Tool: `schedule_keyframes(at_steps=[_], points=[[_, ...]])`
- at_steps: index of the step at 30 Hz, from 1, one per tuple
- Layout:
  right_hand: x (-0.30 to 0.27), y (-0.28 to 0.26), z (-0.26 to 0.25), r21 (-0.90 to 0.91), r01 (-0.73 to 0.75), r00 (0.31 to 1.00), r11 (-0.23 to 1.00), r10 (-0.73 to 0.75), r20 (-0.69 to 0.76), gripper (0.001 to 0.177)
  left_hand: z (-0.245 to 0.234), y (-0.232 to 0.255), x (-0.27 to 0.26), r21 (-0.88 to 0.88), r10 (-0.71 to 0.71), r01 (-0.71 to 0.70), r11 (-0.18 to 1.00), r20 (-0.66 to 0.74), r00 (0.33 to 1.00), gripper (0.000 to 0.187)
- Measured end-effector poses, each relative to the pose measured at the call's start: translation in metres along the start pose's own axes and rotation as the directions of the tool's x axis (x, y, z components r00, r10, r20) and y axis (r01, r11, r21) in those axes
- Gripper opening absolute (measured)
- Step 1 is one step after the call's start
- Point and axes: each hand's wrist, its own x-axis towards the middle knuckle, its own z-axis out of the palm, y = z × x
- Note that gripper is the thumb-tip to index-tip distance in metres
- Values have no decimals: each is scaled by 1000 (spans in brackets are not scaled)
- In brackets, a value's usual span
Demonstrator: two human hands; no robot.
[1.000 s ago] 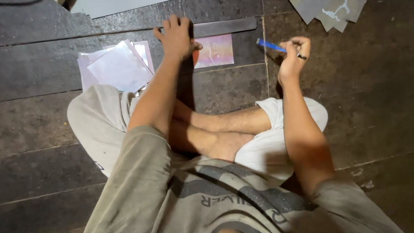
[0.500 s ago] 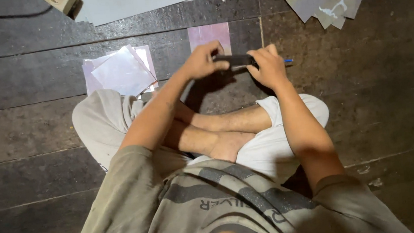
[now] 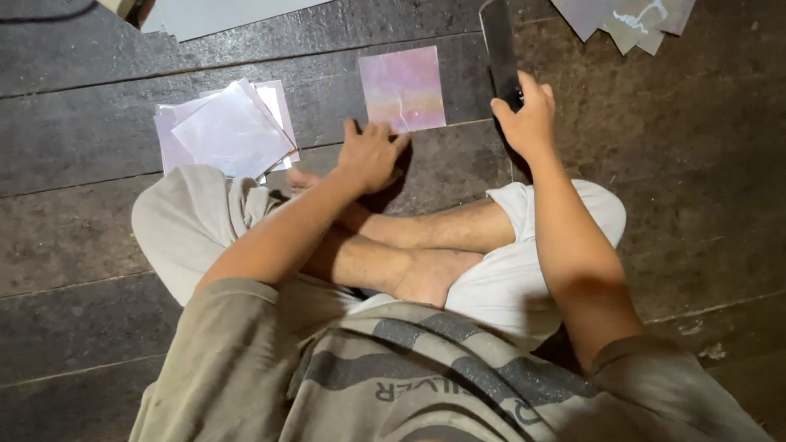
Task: Marking and scoring small iridescent paper sheets using a ruler, pen, and cutter while sitting on the floor.
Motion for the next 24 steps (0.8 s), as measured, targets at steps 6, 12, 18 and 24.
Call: schedule_keyframes(at_steps=[6,12,18,24], points=[[1,0,0,4,-60,998,998,60,11,54,-15,-45,73,-87,-176,184,979,98,980,126],[3,-1,-3,55,-101,995,993,102,-19,54,-8,-58,101,-15,-292,296,955,-223,930,105],[7,1,-2,79,-27,996,996,34,-82,52,-38,-79,88,-693,-470,285,663,-89,878,45],[10,5,2,135,-156,988,979,156,4,52,30,-38,45,-789,-710,414,454,-39,703,47]])
